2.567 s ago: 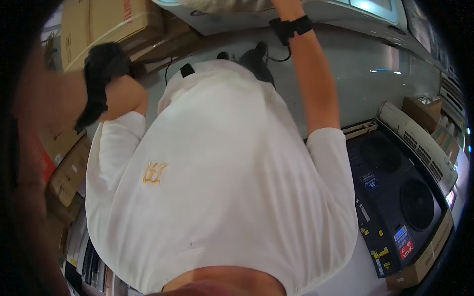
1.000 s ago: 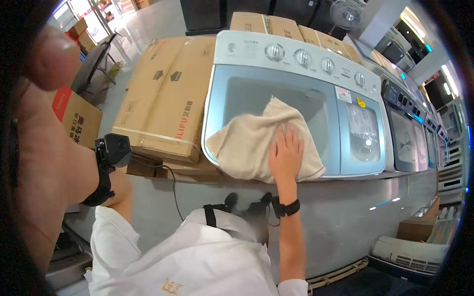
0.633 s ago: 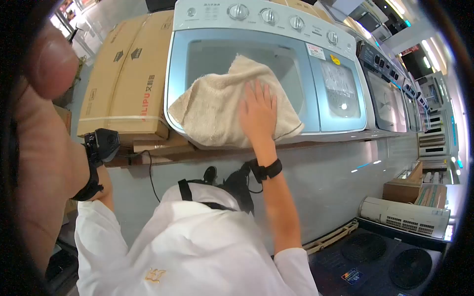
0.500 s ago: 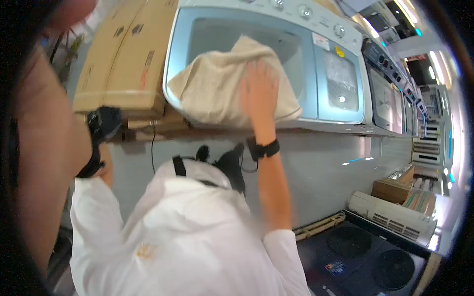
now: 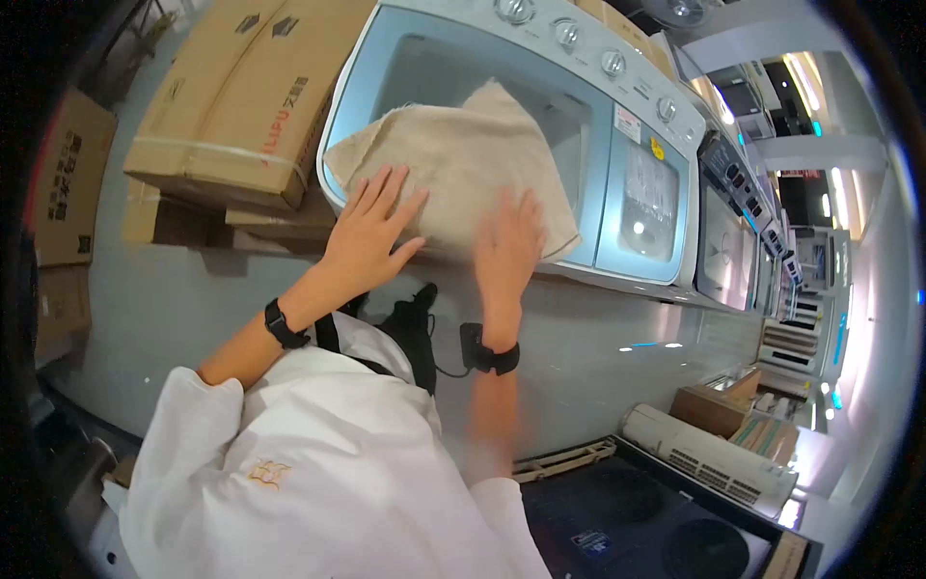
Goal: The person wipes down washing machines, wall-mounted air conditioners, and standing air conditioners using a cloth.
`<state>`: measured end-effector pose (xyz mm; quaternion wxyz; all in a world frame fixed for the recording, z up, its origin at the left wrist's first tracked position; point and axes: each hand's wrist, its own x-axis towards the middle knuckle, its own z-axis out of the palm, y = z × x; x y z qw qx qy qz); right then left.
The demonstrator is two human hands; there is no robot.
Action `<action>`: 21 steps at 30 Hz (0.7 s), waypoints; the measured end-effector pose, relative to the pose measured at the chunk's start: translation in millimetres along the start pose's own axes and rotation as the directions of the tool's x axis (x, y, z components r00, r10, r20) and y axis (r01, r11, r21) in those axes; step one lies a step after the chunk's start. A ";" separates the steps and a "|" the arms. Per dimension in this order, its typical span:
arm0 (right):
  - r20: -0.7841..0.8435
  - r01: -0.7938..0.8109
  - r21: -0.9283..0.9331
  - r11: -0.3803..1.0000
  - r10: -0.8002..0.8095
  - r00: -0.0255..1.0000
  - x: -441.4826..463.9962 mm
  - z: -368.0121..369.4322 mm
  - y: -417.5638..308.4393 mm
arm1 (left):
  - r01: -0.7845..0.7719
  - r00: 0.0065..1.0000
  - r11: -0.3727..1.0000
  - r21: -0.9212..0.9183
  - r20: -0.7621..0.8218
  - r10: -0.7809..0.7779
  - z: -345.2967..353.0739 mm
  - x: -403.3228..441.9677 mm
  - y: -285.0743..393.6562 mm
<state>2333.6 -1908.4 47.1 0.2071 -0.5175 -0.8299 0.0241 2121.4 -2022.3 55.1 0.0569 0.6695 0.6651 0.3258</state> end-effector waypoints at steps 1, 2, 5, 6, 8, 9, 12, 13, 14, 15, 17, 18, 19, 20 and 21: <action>0.014 -0.009 -0.021 1.000 0.009 1.000 2.3 0.3 4.8 | 0.018 1.000 0.999 0.045 0.004 -0.019 2.0 3.7 0.2; 0.022 -0.024 -0.039 0.999 0.025 0.999 10.0 1.1 9.9 | 0.028 0.999 0.995 0.095 0.013 -0.029 4.4 8.3 -1.5; 0.066 -0.073 -0.055 0.996 0.077 0.995 42.9 7.5 14.2 | 0.084 0.994 0.969 0.234 -0.088 -0.065 15.9 32.2 -11.3; 0.081 -0.090 -0.054 0.994 0.094 0.992 55.4 8.5 12.9 | 0.101 0.990 0.960 0.261 -0.117 -0.073 19.4 38.4 -12.0; 0.128 -0.006 -0.044 0.999 0.011 0.992 72.7 13.1 -2.2 | 0.120 0.983 0.942 0.314 -0.171 -0.068 25.3 48.1 -10.1; 0.149 0.033 -0.038 0.999 -0.027 0.989 73.4 15.6 -8.9 | 0.118 0.985 0.939 0.323 -0.161 -0.068 26.1 49.1 -8.0; -0.008 0.229 0.035 0.973 -0.229 0.973 54.2 20.3 -22.9 | 0.102 0.989 0.940 0.325 -0.136 -0.061 24.8 43.0 -5.0; 0.006 0.233 0.043 0.971 -0.234 0.972 46.1 17.1 -21.7 | 0.086 0.991 0.946 0.313 -0.127 -0.048 20.7 37.6 -4.6; 0.020 0.239 0.052 0.970 -0.240 0.971 34.0 13.4 -20.8 | 0.071 0.992 0.950 0.304 -0.119 -0.037 17.7 32.5 -4.0; 0.033 0.247 0.063 0.967 -0.250 0.968 23.4 11.6 -19.6 | 0.060 0.994 0.957 0.284 -0.103 -0.032 16.7 26.9 -3.6; 0.010 0.216 0.054 0.975 -0.217 0.976 6.0 8.0 -2.7 | 0.047 0.997 0.968 0.248 -0.075 -0.029 15.7 19.1 -4.1; 0.004 0.206 0.051 0.977 -0.207 0.978 4.1 5.9 8.4 | 0.048 0.997 0.969 0.243 -0.076 -0.031 16.2 19.7 -4.2; 0.000 0.156 0.056 0.986 -0.156 0.988 10.6 3.8 20.3 | 0.057 0.996 0.970 0.238 -0.080 -0.039 16.9 20.2 -2.1; 0.001 0.108 0.063 0.992 -0.108 0.994 20.2 2.5 33.4 | 0.071 0.995 0.970 0.233 -0.085 -0.053 18.4 19.5 1.0; 0.004 0.058 0.069 0.996 -0.059 0.998 29.4 2.4 40.7 | 0.083 0.993 0.970 0.230 -0.098 -0.061 22.4 22.2 4.9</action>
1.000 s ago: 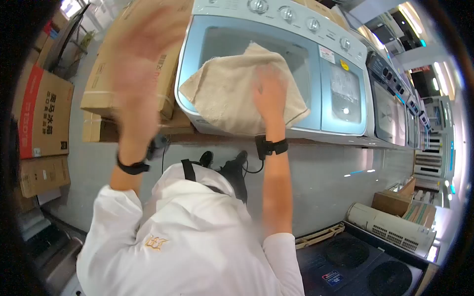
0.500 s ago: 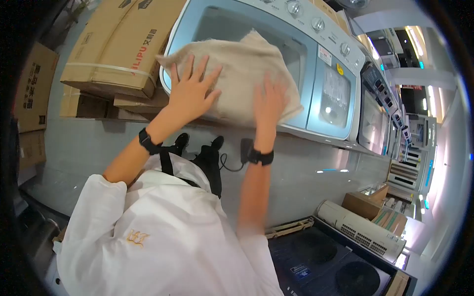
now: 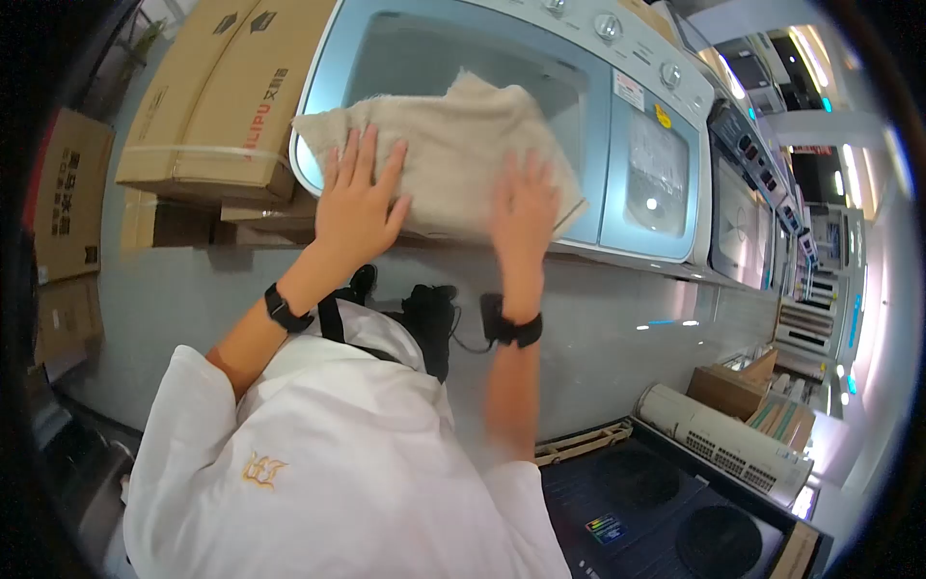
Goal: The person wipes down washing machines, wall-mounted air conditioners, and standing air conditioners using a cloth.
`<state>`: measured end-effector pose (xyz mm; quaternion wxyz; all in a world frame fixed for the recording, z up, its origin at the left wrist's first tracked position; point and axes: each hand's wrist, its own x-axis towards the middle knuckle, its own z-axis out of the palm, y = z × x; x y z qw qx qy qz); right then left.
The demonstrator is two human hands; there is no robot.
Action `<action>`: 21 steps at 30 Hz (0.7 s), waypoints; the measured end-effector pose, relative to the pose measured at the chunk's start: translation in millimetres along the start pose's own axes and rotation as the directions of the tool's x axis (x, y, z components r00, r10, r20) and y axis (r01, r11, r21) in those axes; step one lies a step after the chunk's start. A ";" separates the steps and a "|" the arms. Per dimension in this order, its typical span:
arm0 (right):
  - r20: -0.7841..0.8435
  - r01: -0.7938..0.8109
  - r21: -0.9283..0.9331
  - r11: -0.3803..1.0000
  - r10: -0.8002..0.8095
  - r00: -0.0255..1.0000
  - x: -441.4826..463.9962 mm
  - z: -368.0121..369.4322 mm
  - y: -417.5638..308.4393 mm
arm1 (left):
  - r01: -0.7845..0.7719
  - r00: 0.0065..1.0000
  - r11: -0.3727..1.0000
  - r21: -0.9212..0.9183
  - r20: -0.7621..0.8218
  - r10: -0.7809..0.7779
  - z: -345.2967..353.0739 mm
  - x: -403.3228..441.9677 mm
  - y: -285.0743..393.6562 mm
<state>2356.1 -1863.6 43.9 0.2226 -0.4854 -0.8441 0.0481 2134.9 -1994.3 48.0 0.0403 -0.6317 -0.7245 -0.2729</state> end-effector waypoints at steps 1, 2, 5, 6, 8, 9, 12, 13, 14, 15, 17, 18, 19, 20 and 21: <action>0.018 -0.022 0.014 1.000 0.022 1.000 12.1 2.2 7.2 | 0.011 1.000 1.000 -0.005 -0.009 -0.011 6.4 7.0 7.3; 0.033 -0.045 0.024 0.999 0.044 0.998 29.6 0.6 9.4 | 0.019 1.000 1.000 -0.012 -0.021 -0.019 11.1 12.6 15.8; 0.020 0.048 -0.023 0.999 -0.047 0.999 50.6 8.7 8.3 | 0.035 0.999 0.999 0.002 -0.038 -0.035 35.0 27.5 41.2; 0.012 0.102 -0.051 0.993 -0.102 0.995 53.4 13.7 3.8 | 0.026 0.999 1.000 0.013 -0.022 -0.025 37.0 30.7 47.2; 0.018 0.172 -0.065 0.983 -0.171 0.985 40.0 12.9 -1.0 | 0.015 1.000 0.999 0.040 0.017 -0.016 40.4 30.9 60.5; 0.024 0.206 -0.066 0.976 -0.205 0.978 30.1 8.1 0.0 | 0.007 1.000 0.999 0.034 0.026 -0.008 41.2 30.3 64.8; 0.099 0.251 -0.013 0.968 -0.248 0.964 9.1 -15.0 14.9 | 0.006 0.999 1.000 0.022 0.044 -0.007 42.1 25.3 74.6; 0.113 0.257 0.003 0.966 -0.255 0.960 3.1 -22.4 24.2 | 0.021 0.999 1.000 0.018 0.033 -0.022 43.7 25.0 78.5; 0.121 0.263 0.015 0.965 -0.263 0.957 0.2 -30.8 34.8 | 0.032 0.999 0.999 0.012 0.018 -0.032 45.7 27.4 84.5; 0.127 0.267 0.024 0.963 -0.268 0.955 1.1 -39.1 46.3 | 0.058 0.998 0.998 0.017 0.023 -0.058 48.2 29.7 93.2; 0.116 0.262 0.030 0.965 -0.264 0.958 8.5 -50.0 74.3 | 0.093 0.995 0.995 0.030 0.027 -0.094 56.3 39.3 114.2; 0.107 0.257 0.033 0.966 -0.259 0.960 12.3 -54.4 89.5 | 0.090 0.996 0.995 0.034 0.025 -0.090 62.1 47.3 126.6; 0.091 0.252 0.028 0.967 -0.253 0.963 17.5 -56.9 106.1 | 0.085 0.996 0.996 0.038 0.027 -0.086 69.3 53.9 139.2; 0.079 0.243 0.024 0.970 -0.244 0.967 23.9 -57.5 123.7 | 0.081 0.996 0.996 0.039 0.035 -0.083 76.8 59.6 151.6; 0.071 0.232 0.021 0.973 -0.233 0.970 29.5 -60.2 137.4 | 0.057 0.998 0.998 0.041 0.027 -0.058 84.8 66.5 163.0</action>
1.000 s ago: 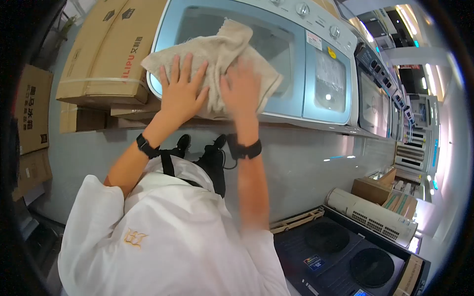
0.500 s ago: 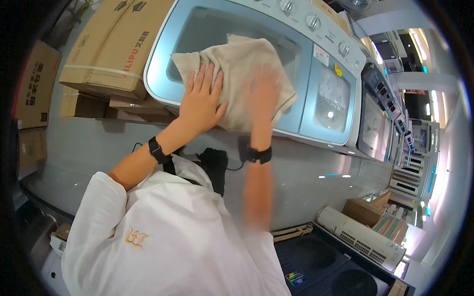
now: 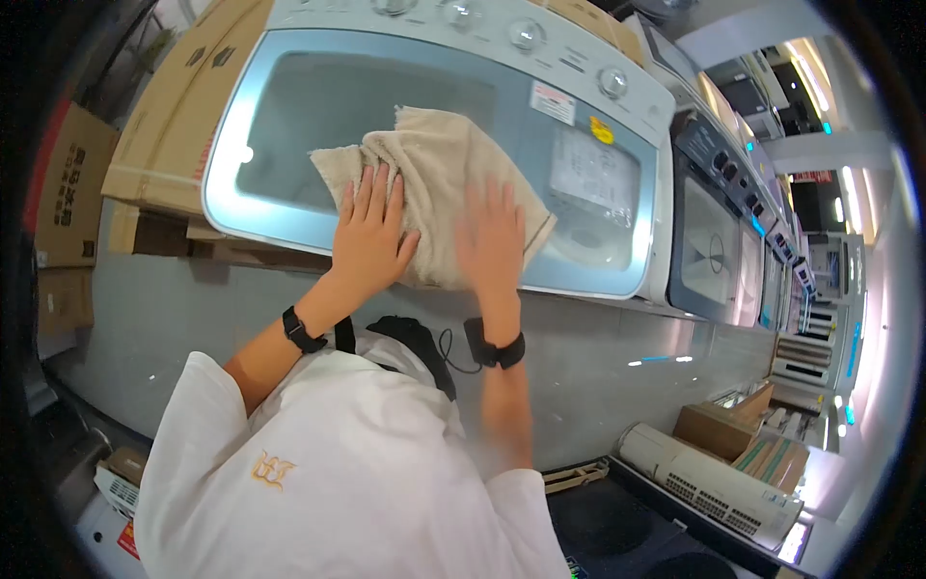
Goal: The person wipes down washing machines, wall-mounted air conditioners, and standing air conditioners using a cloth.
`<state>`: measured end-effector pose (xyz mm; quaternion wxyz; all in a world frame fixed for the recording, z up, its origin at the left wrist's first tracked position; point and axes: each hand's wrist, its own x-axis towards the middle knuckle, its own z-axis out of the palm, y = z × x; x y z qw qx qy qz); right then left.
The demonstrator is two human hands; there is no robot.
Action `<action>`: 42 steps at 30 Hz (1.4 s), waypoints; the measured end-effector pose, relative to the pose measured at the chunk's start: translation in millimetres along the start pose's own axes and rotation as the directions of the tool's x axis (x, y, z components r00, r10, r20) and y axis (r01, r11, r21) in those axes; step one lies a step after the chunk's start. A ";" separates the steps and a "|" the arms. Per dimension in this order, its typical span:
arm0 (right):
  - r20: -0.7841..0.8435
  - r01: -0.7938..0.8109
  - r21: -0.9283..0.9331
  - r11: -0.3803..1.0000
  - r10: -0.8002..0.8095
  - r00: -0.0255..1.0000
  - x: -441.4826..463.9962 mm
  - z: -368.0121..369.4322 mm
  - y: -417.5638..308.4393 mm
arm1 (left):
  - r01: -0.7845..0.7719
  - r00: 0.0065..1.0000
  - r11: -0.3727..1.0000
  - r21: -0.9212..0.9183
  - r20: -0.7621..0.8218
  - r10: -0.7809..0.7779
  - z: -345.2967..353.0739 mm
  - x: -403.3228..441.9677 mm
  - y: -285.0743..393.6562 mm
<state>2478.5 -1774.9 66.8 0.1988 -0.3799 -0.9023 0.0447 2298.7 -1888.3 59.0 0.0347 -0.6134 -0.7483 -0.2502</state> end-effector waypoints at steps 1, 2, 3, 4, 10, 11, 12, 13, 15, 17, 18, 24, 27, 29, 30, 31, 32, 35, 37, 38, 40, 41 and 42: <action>-0.010 -0.015 -0.002 1.000 0.015 1.000 1.6 -1.8 8.8 | -0.021 1.000 1.000 0.001 -0.005 0.021 7.2 5.3 9.7; -0.015 -0.030 -0.003 1.000 0.030 0.999 3.0 -3.4 13.6 | -0.038 0.999 0.999 0.000 -0.007 0.038 13.3 8.0 19.8; -0.018 -0.043 -0.001 0.999 0.043 0.999 1.2 -6.0 17.6 | -0.040 0.999 0.999 0.010 0.007 0.040 18.1 9.4 30.0; -0.016 -0.049 -0.024 0.998 0.049 0.999 -4.0 -8.4 17.9 | -0.040 0.999 0.999 0.024 0.017 0.040 21.3 11.2 36.7; 0.025 -0.037 -0.008 0.999 0.038 0.999 -37.6 -24.8 41.3 | -0.106 0.994 0.994 -0.013 0.016 0.106 27.4 2.8 53.0; 0.018 -0.013 -0.024 1.000 0.013 1.000 -38.4 -23.7 50.1 | -0.119 0.993 0.992 -0.035 0.005 0.119 26.2 0.3 48.7; 0.012 0.009 -0.040 0.999 -0.008 1.000 -39.8 -21.9 58.8 | -0.101 0.995 0.994 -0.032 -0.022 0.100 27.0 2.5 48.8; -0.012 0.017 -0.042 0.999 -0.017 1.000 -37.4 -18.6 65.7 | -0.083 0.996 0.996 -0.030 -0.048 0.082 30.6 9.6 51.8; -0.064 0.021 -0.049 0.999 -0.025 0.998 -22.7 -12.5 74.3 | -0.041 0.995 0.999 -0.010 -0.090 0.040 40.4 22.6 57.8; -0.095 -0.006 -0.071 0.997 -0.001 0.995 -9.1 -10.1 70.9 | -0.003 0.992 0.999 0.036 -0.124 0.007 49.1 32.7 62.6; -0.119 -0.026 -0.079 0.997 0.016 0.993 -7.3 -8.8 67.4 | 0.007 0.991 0.999 0.043 -0.134 -0.002 53.3 32.1 65.0; -0.133 0.016 -0.104 0.994 -0.030 0.991 -36.9 -9.8 55.2 | 0.001 0.990 0.999 0.048 -0.142 0.005 51.8 19.9 66.4; -0.116 0.017 -0.064 0.998 -0.024 0.993 -59.3 -26.7 67.5 | -0.012 0.992 0.999 0.052 -0.124 0.018 45.6 4.4 69.6; -0.134 0.029 -0.038 0.999 -0.034 0.990 -60.7 -29.0 79.7 | -0.017 0.992 0.996 0.085 -0.121 0.027 46.2 2.9 69.4; -0.144 0.040 -0.023 0.999 -0.043 0.989 -59.6 -29.6 85.9 | -0.016 0.992 0.994 0.105 -0.121 0.029 46.4 1.9 71.3; -0.160 0.029 -0.053 0.998 -0.037 0.986 -55.3 -27.7 90.4 | -0.029 0.992 0.993 0.110 -0.116 0.042 48.0 3.5 70.5; -0.183 0.020 -0.081 0.996 -0.034 0.983 -46.8 -23.0 93.1 | -0.044 0.991 0.992 0.120 -0.117 0.058 50.5 8.4 66.6; -0.258 -0.033 -0.175 0.984 -0.013 0.966 -31.2 -10.4 85.4 | -0.064 0.989 0.988 0.138 -0.123 0.081 54.4 16.7 62.2; -0.286 -0.044 -0.218 0.975 -0.021 0.958 -30.1 -6.7 82.4 | -0.077 0.989 0.986 0.146 -0.117 0.095 55.7 18.4 59.3; -0.288 -0.031 -0.232 0.972 -0.039 0.957 -36.0 -6.8 79.3 | -0.087 0.988 0.985 0.147 -0.110 0.104 55.4 14.2 58.0; -0.279 0.019 -0.235 0.972 -0.086 0.956 -48.0 -11.3 74.4 | -0.104 0.989 0.983 0.150 -0.093 0.118 51.1 2.3 59.1; -0.270 0.052 -0.225 0.973 -0.114 0.956 -55.1 -15.2 72.6 | -0.114 0.988 0.982 0.150 -0.085 0.127 47.1 -6.6 60.5; -0.264 0.081 -0.217 0.973 -0.138 0.954 -61.9 -19.3 73.2 | -0.129 0.987 0.980 0.148 -0.076 0.141 43.4 -15.1 63.0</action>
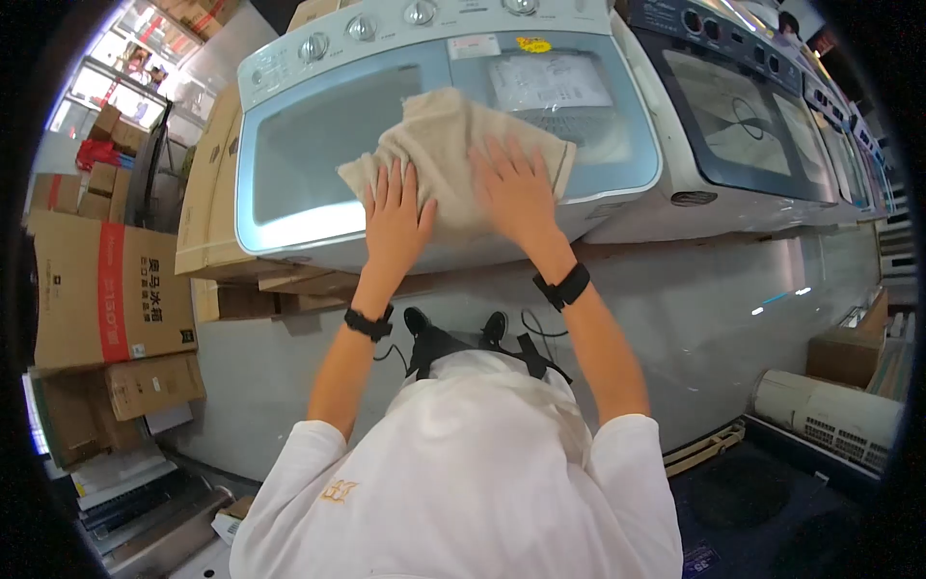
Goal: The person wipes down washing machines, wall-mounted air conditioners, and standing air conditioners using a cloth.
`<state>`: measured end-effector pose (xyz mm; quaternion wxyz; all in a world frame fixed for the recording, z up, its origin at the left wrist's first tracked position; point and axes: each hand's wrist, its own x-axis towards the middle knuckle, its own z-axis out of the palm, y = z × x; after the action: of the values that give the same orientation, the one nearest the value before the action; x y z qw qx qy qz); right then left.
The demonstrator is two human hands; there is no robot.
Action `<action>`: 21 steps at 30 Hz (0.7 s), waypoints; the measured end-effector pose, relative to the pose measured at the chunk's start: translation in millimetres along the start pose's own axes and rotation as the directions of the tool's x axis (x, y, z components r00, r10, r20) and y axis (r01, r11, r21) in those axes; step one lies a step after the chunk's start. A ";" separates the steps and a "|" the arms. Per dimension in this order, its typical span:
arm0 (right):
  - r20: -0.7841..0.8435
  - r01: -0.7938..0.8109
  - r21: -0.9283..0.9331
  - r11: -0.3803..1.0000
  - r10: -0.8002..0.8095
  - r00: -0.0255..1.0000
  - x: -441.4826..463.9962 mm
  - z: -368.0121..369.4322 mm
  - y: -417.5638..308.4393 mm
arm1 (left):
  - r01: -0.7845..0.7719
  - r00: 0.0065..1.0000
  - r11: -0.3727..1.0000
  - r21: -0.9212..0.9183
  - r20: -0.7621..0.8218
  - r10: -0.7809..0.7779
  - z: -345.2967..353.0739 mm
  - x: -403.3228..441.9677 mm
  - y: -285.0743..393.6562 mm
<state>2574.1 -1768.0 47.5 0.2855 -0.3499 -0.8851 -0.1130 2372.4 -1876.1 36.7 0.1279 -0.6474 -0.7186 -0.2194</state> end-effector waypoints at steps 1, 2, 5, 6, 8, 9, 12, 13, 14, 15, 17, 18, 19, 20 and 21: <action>0.011 0.011 0.020 1.000 -0.011 1.000 -5.9 -4.2 3.5 | 0.002 1.000 1.000 -0.011 0.009 -0.002 -4.3 -8.2 3.1; 0.019 0.018 0.036 0.999 -0.019 1.000 -10.9 -6.7 9.0 | -0.001 1.000 1.000 -0.024 0.016 0.002 -8.1 -15.4 4.8; 0.034 -0.024 0.071 0.997 0.022 0.999 -12.4 -10.5 27.2 | -0.026 0.999 0.999 -0.024 0.047 0.027 -14.2 -17.7 5.8; 0.042 -0.047 0.080 0.996 0.044 0.998 -12.8 -11.1 33.1 | -0.034 0.998 0.999 -0.020 0.060 0.035 -13.8 -15.2 6.0; 0.049 -0.081 0.192 0.978 0.073 0.996 -11.9 1.4 43.2 | -0.045 0.995 0.999 -0.019 0.088 0.046 -5.4 -3.6 5.4; 0.051 -0.092 0.247 0.965 0.082 0.995 -9.7 5.2 46.7 | -0.052 0.994 0.998 -0.030 0.092 0.055 -0.8 4.5 4.6; 0.017 -0.078 0.007 0.997 0.077 0.997 -12.3 10.3 37.3 | -0.044 0.987 0.999 -0.018 0.153 0.046 4.4 17.3 8.4; 0.044 -0.146 -0.007 0.989 0.146 0.988 -16.5 7.9 33.6 | -0.035 0.984 0.999 0.000 0.172 0.034 4.4 17.9 11.3; 0.068 -0.212 -0.021 0.977 0.213 0.975 -22.8 4.1 27.5 | -0.026 0.982 0.999 0.021 0.189 0.021 3.1 19.2 12.6; 0.092 -0.277 -0.033 0.960 0.279 0.956 -25.8 0.7 24.2 | -0.055 0.980 0.998 0.009 0.194 0.052 0.9 18.2 12.1; 0.088 -0.284 0.001 0.959 0.283 0.955 -33.9 -12.2 30.8 | -0.103 0.972 0.995 -0.011 0.211 0.103 -4.1 13.0 7.3; 0.091 -0.289 0.019 0.957 0.286 0.954 -36.8 -17.6 33.9 | -0.110 0.969 0.993 -0.045 0.216 0.117 -6.6 16.4 4.4; 0.099 -0.276 0.048 0.960 0.270 0.958 -36.9 -18.8 36.8 | -0.113 0.966 0.990 -0.081 0.226 0.129 -9.9 17.4 2.7; 0.110 -0.263 0.077 0.962 0.254 0.961 -35.4 -18.5 41.6 | -0.114 0.961 0.986 -0.118 0.237 0.139 -12.9 16.5 1.7; 0.121 -0.249 0.104 0.963 0.236 0.964 -32.8 -15.8 47.5 | -0.117 0.956 0.985 -0.129 0.254 0.147 -13.5 20.9 0.6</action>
<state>2632.7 -1757.8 41.1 0.2693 -0.4438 -0.8547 -0.0055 2368.9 -1864.3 58.3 0.0093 -0.7235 -0.6707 -0.1630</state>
